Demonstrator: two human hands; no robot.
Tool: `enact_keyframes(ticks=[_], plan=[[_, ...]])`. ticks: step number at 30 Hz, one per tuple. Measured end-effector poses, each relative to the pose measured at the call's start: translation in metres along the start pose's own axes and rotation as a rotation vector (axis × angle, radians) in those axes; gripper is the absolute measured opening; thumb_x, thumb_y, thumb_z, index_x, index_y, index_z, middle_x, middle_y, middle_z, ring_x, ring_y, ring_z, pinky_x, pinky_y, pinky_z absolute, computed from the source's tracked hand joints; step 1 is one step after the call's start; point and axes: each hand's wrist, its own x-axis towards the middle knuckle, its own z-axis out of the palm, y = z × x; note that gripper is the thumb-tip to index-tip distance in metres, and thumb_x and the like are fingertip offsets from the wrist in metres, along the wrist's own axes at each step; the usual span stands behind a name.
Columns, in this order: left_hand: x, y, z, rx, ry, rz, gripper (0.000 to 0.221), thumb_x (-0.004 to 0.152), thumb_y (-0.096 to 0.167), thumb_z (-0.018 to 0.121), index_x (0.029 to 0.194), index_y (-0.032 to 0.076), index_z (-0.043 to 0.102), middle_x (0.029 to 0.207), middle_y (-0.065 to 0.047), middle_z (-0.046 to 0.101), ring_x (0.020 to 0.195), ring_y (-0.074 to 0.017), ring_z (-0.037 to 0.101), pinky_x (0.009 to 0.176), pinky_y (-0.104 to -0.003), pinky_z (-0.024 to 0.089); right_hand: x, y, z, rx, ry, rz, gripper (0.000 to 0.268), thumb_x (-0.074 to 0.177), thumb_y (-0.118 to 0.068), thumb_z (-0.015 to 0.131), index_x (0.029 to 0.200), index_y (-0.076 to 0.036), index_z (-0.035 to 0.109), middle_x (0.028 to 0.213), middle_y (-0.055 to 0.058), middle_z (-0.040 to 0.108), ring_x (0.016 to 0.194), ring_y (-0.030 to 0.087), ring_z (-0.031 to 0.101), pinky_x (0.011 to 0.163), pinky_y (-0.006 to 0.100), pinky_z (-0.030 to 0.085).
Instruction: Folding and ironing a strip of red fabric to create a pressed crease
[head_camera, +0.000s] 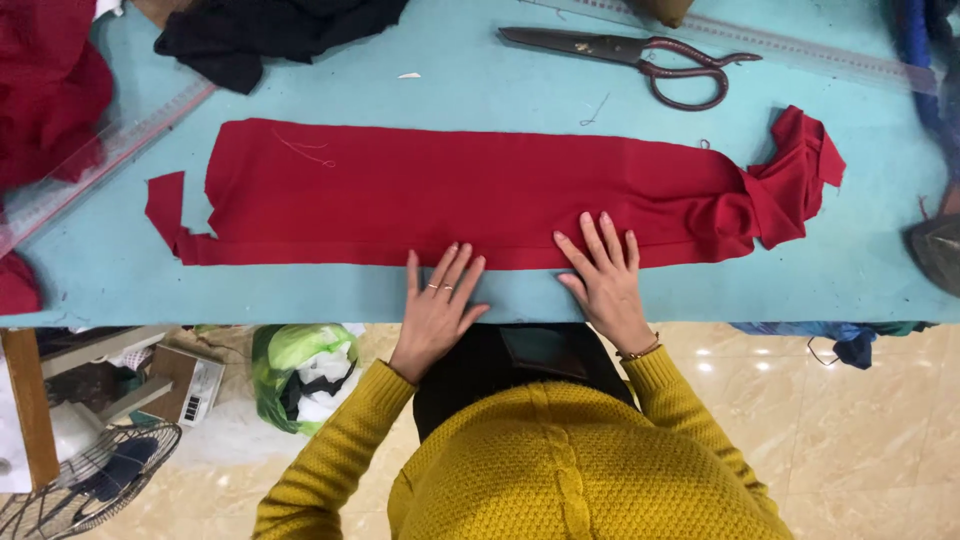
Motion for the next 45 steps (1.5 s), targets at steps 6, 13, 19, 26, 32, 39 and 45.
enact_keyframes(ticks=[6,13,19,26,32,39,45], plan=[[0.003,0.005,0.000,0.079,0.027,-0.098,0.072,0.103,0.061,0.037,0.157,0.014,0.041,0.167,-0.011,0.034,0.155,-0.0297,0.030,0.118,-0.074,0.015,0.015,-0.003,0.009,0.214,0.142,0.110,0.030,0.104,-0.034,0.062,0.132,-0.024,0.069,0.155,0.008,0.047,0.145,0.033,0.040,0.116,0.050,0.031],[0.009,0.017,0.008,0.033,0.011,-0.051,0.070,0.103,0.060,0.038,0.159,0.017,0.039,0.168,-0.004,0.034,0.155,-0.0248,0.029,0.118,-0.075,0.008,0.056,-0.016,0.032,0.272,0.087,0.061,0.019,0.091,-0.037,0.080,0.101,-0.026,0.069,0.109,-0.005,0.050,0.105,0.021,0.046,0.091,0.037,0.039],[0.010,0.020,0.011,0.055,-0.035,-0.046,0.072,0.101,0.061,0.040,0.160,0.020,0.035,0.170,-0.001,0.028,0.157,-0.0233,0.024,0.119,-0.076,0.009,0.056,-0.020,0.029,0.118,0.130,-0.116,0.018,0.099,-0.032,0.069,0.093,-0.017,0.063,0.102,0.001,0.054,0.103,0.024,0.051,0.087,0.038,0.039],[0.014,0.022,0.011,0.045,-0.048,-0.048,0.073,0.101,0.061,0.041,0.161,0.021,0.033,0.169,-0.002,0.030,0.156,-0.0244,0.024,0.118,-0.078,0.009,0.033,-0.013,0.005,0.172,0.192,0.002,0.034,0.102,-0.031,0.065,0.132,-0.015,0.060,0.133,0.009,0.053,0.125,0.032,0.048,0.103,0.046,0.035],[0.020,0.019,0.018,0.058,-0.009,-0.035,0.072,0.100,0.062,0.044,0.156,0.018,0.043,0.158,-0.005,0.047,0.149,-0.0283,0.038,0.118,-0.079,0.013,-0.021,0.042,-0.005,-0.053,0.070,0.102,0.056,0.107,-0.046,0.046,0.159,-0.025,0.045,0.168,0.013,0.033,0.154,0.035,0.026,0.122,0.056,0.015],[0.030,0.025,0.023,0.011,0.029,-0.014,0.066,0.100,0.060,0.048,0.146,0.013,0.055,0.148,-0.011,0.054,0.145,-0.0320,0.044,0.117,-0.079,0.015,-0.031,0.055,-0.020,-0.058,0.100,0.256,0.058,0.108,-0.039,0.051,0.160,-0.015,0.044,0.169,0.018,0.029,0.155,0.037,0.022,0.123,0.057,0.014],[0.051,0.022,0.022,0.023,0.134,0.097,0.039,0.093,0.038,0.070,0.121,0.011,0.072,0.120,-0.006,0.065,0.117,-0.0272,0.060,0.114,-0.064,0.039,-0.014,0.022,-0.003,0.246,0.095,-0.071,0.047,0.085,-0.040,0.081,0.129,-0.026,0.071,0.137,0.005,0.061,0.127,0.032,0.055,0.108,0.049,0.041]])
